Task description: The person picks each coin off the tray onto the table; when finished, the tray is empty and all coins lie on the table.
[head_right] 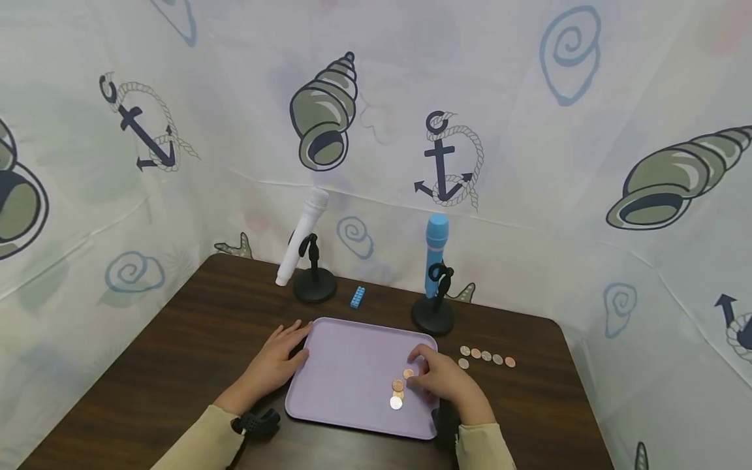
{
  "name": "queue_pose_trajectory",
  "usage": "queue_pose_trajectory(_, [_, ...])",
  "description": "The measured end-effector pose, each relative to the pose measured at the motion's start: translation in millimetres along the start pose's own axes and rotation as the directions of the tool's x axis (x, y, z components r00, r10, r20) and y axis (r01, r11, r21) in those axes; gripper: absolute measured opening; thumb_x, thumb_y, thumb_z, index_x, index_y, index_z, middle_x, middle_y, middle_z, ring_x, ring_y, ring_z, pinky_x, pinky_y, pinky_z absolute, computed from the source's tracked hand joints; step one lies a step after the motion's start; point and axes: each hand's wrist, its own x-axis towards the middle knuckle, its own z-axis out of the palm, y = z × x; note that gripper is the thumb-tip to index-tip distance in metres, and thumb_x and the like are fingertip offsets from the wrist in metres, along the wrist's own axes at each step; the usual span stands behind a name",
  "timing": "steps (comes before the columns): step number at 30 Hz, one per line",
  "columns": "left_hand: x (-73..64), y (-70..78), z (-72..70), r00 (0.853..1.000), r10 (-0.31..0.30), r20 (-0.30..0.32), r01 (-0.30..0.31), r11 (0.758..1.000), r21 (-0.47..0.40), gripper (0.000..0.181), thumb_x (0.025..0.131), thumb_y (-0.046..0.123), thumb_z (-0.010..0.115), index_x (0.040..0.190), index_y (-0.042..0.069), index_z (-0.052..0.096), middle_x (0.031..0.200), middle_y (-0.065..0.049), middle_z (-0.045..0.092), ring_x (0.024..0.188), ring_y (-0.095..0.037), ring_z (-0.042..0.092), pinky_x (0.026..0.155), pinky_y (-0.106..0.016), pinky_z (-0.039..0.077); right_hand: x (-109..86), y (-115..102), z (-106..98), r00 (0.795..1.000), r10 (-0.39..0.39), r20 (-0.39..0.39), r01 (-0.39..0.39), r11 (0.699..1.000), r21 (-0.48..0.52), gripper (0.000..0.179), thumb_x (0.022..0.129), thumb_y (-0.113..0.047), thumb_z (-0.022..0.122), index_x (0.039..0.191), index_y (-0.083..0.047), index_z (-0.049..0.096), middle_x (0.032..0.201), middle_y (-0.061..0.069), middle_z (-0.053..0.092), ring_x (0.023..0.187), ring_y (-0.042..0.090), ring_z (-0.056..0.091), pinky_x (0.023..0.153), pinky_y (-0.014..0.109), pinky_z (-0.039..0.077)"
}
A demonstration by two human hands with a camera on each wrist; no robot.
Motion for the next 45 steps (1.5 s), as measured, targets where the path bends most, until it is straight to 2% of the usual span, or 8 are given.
queue_pose_trajectory(5, [0.6, 0.7, 0.1, 1.0, 0.005, 0.003, -0.005, 1.0, -0.001, 0.061, 0.11, 0.03, 0.065, 0.166, 0.015, 0.047, 0.172, -0.002, 0.046, 0.167, -0.031, 0.034, 0.139, -0.06, 0.013, 5.4, 0.0, -1.6, 0.999, -0.004, 0.039, 0.005, 1.0, -0.025, 0.029, 0.095, -0.011, 0.083, 0.118, -0.014, 0.067, 0.08, 0.006, 0.06, 0.061, 0.021, 0.063, 0.056, 0.033, 0.059])
queue_pose_trajectory(9, [0.0, 1.1, -0.9, 1.0, 0.006, 0.009, -0.005, 1.0, -0.001, 0.061, 0.11, 0.029, 0.064, 0.166, 0.015, 0.047, 0.172, -0.003, 0.046, 0.167, -0.032, 0.033, 0.139, -0.06, 0.012, 5.0, 1.1, 2.0, 1.0, 0.0, 0.007, 0.0, 0.999, -0.045, 0.022, 0.094, -0.012, 0.084, 0.11, -0.016, 0.069, 0.079, 0.005, 0.058, 0.06, 0.019, 0.062, 0.054, 0.031, 0.058])
queue_pose_trajectory(13, [-0.3, 1.1, -2.2, 1.0, 0.0, 0.007, 0.0, 1.0, 0.001, 0.061, 0.11, 0.03, 0.065, 0.167, 0.016, 0.047, 0.173, -0.002, 0.046, 0.167, -0.031, 0.033, 0.14, -0.059, 0.012, 4.4, 1.0, 3.8, 1.0, 0.001, -0.017, -0.002, 0.999, -0.038, 0.02, 0.093, -0.011, 0.085, 0.106, -0.011, 0.069, 0.079, 0.005, 0.057, 0.061, 0.02, 0.061, 0.053, 0.031, 0.059])
queue_pose_trajectory(18, [0.3, 1.5, -2.1, 1.0, 0.004, 0.006, -0.004, 1.0, 0.005, 0.061, 0.11, 0.03, 0.064, 0.167, 0.016, 0.047, 0.173, -0.001, 0.046, 0.167, -0.03, 0.033, 0.14, -0.059, 0.012, 5.7, 2.3, 3.9, 1.0, 0.004, -0.024, -0.005, 0.999, -0.033, 0.02, 0.092, -0.011, 0.085, 0.1, -0.008, 0.067, 0.077, 0.005, 0.057, 0.061, 0.019, 0.06, 0.053, 0.032, 0.06])
queue_pose_trajectory(23, [-0.3, 2.8, -1.6, 1.0, 0.002, 0.001, -0.002, 1.0, -0.004, 0.061, 0.11, 0.03, 0.065, 0.166, 0.015, 0.048, 0.172, -0.002, 0.046, 0.167, -0.031, 0.033, 0.14, -0.059, 0.012, 7.4, 7.0, 4.6, 1.0, -0.016, -0.026, 0.015, 0.999, -0.031, 0.021, 0.096, -0.014, 0.082, 0.091, -0.009, 0.062, 0.072, 0.001, 0.057, 0.056, 0.018, 0.061, 0.049, 0.029, 0.058])
queue_pose_trajectory(32, [-1.0, 4.9, -2.9, 1.0, -0.006, 0.002, 0.006, 1.0, 0.003, 0.061, 0.11, 0.029, 0.065, 0.166, 0.015, 0.048, 0.172, -0.002, 0.047, 0.167, -0.031, 0.034, 0.139, -0.06, 0.012, 10.1, 13.5, 4.2, 0.998, -0.049, -0.033, 0.05, 0.999, 0.017, 0.016, 0.097, -0.016, 0.081, 0.095, -0.012, 0.066, 0.073, 0.0, 0.054, 0.058, 0.017, 0.059, 0.047, 0.031, 0.059])
queue_pose_trajectory(39, [-0.5, 4.5, -4.5, 1.0, 0.008, -0.002, -0.008, 1.0, 0.006, 0.061, 0.109, 0.029, 0.065, 0.166, 0.014, 0.048, 0.172, -0.003, 0.047, 0.166, -0.032, 0.034, 0.139, -0.061, 0.013, 7.7, 18.6, 2.7, 0.999, -0.042, -0.013, 0.043, 0.993, 0.114, 0.012, 0.104, -0.023, 0.075, 0.102, -0.01, 0.075, 0.077, 0.005, 0.063, 0.061, 0.018, 0.06, 0.051, 0.029, 0.058])
queue_pose_trajectory(45, [-0.9, 1.9, -3.1, 1.0, 0.008, -0.006, -0.007, 1.0, 0.015, 0.061, 0.109, 0.029, 0.066, 0.165, 0.014, 0.049, 0.171, -0.003, 0.048, 0.166, -0.032, 0.035, 0.139, -0.06, 0.014, 4.3, 18.6, 3.7, 1.0, -0.024, -0.011, 0.025, 0.989, 0.148, 0.014, 0.106, -0.021, 0.072, 0.104, -0.008, 0.074, 0.081, 0.008, 0.066, 0.063, 0.017, 0.059, 0.052, 0.027, 0.058])
